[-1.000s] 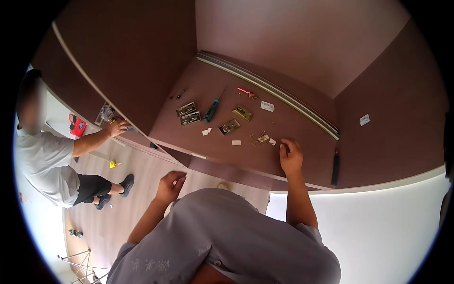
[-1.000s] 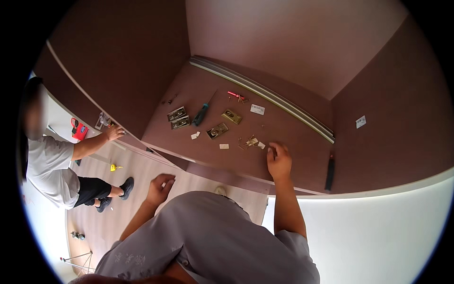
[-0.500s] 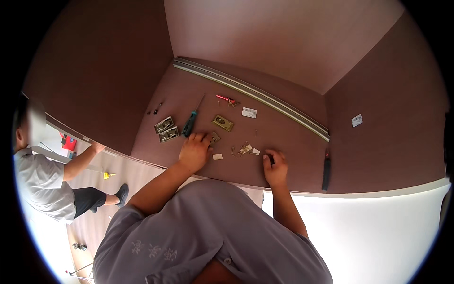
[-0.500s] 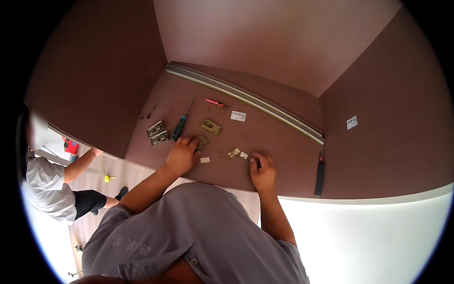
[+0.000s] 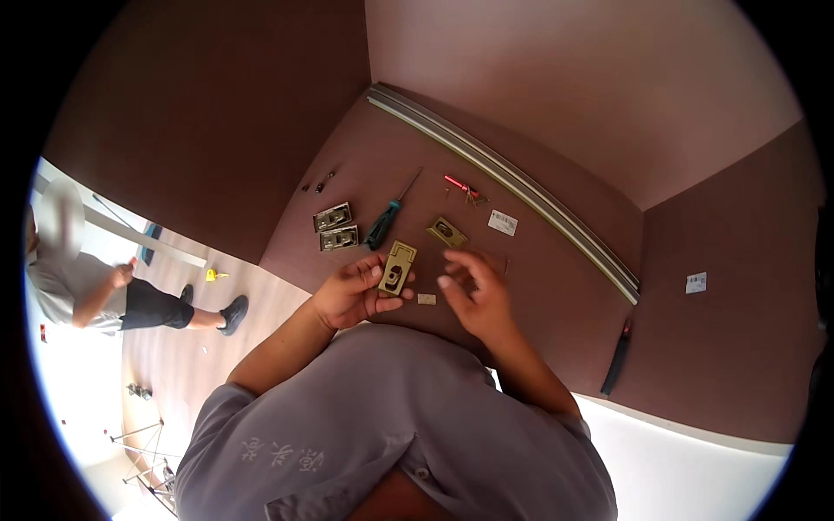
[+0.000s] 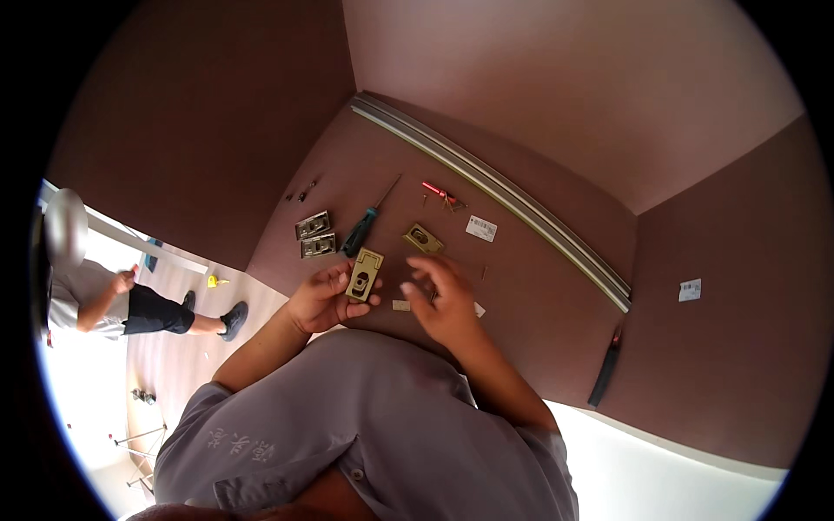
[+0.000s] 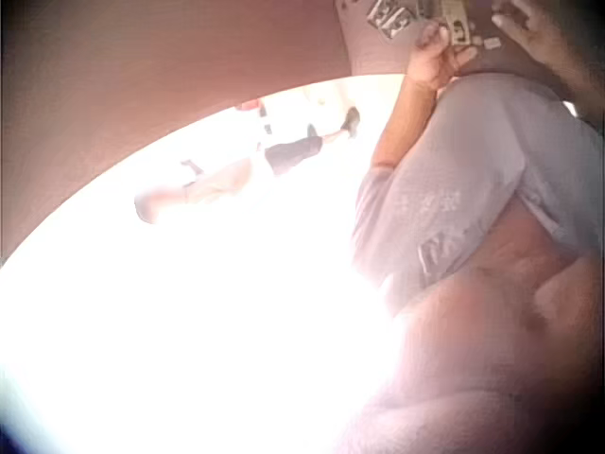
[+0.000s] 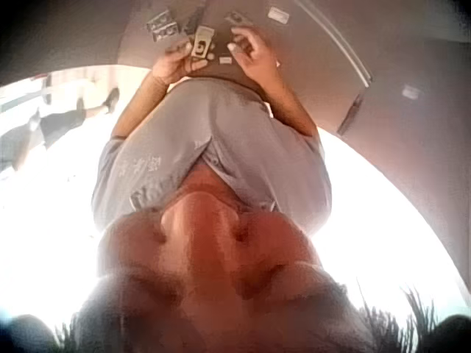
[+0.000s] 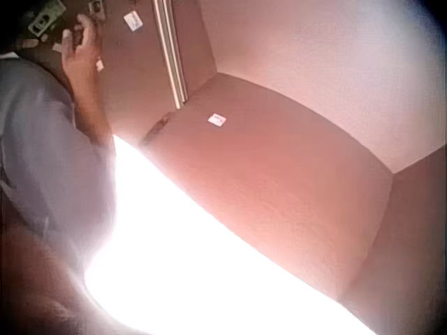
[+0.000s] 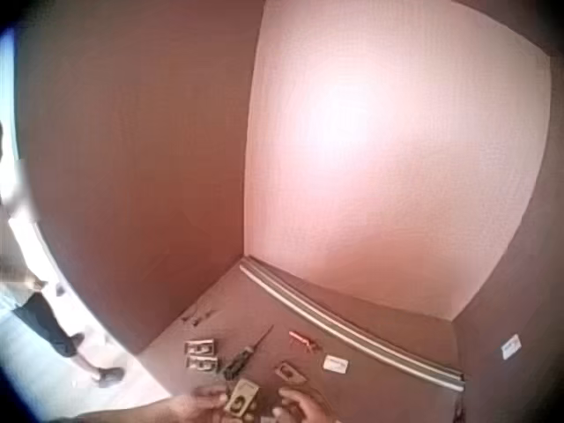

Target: The person handles a metal pole, unpacks hinges from a bag, and uses a tape measure and pencil to mark dimensions on the interior panels of a wooden cabinet.

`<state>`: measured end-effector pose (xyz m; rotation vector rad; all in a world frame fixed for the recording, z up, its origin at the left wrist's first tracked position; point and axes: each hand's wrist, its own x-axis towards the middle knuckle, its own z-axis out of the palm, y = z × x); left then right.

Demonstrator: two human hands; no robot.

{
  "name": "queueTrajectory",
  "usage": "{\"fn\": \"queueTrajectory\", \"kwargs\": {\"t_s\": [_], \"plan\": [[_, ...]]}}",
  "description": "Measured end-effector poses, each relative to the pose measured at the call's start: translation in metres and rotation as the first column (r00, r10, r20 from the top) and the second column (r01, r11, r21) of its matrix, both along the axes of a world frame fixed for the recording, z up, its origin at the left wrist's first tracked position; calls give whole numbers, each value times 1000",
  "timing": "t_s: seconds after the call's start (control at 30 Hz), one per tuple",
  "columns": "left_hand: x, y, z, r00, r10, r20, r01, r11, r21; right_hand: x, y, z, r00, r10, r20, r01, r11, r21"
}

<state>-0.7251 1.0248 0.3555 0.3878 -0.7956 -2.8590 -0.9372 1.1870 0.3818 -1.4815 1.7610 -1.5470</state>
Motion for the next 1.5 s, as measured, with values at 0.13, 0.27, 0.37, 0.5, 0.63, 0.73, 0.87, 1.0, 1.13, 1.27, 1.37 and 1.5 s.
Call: {"fn": "queueTrajectory", "kwargs": {"t_s": [0.13, 0.27, 0.37, 0.5, 0.63, 0.73, 0.87, 1.0, 1.13, 1.27, 1.37, 1.5], "plan": [[3, 7, 12, 999, 39, 25, -38, 997, -64, 16, -34, 12, 988, 144, -62, -135, 982, 129], [-1, 11, 9, 1000, 28, -14, -29, 996, -87, 34, -33, 12, 965, 208, -161, -167, 958, 234], [-4, 17, 6, 992, 83, 100, -66, 985, -160, 43, -25, 1, 980, 181, -79, -150, 944, 295], [-7, 27, 2, 986, 123, 109, -103, 980, -172, 39, -13, -6, 988, 157, 8, -153, 947, 281], [-7, 35, 9, 979, 196, 62, -140, 856, -497, 38, -3, -2, 988, 90, -127, -63, 977, 203], [-4, 38, 12, 978, 207, -17, -162, 706, -689, 38, 4, -7, 978, 68, -198, -39, 988, 147], [8, 45, 12, 983, 180, -23, -138, 661, -738, 42, 10, -4, 975, 67, -213, -42, 992, 118], [18, 46, 11, 970, 182, -160, -238, 590, -772, 45, 16, -2, 967, 100, -233, -78, 992, 100], [21, 50, 9, 936, 214, -280, -352, 513, -783, 53, 23, 10, 977, 135, -167, -131, 991, 36], [21, 60, 9, 914, 294, -281, -399, 515, -759, 60, 23, 14, 981, 122, -151, -127, 992, -17], [27, 59, 5, 920, 302, -250, -352, 358, -865, 62, 26, 17, 967, 92, -237, -98, 995, -13], [30, 57, 11, 929, 256, -267, -336, 282, -899, 65, 30, 14, 987, 147, -60, -146, 989, 25]]}}
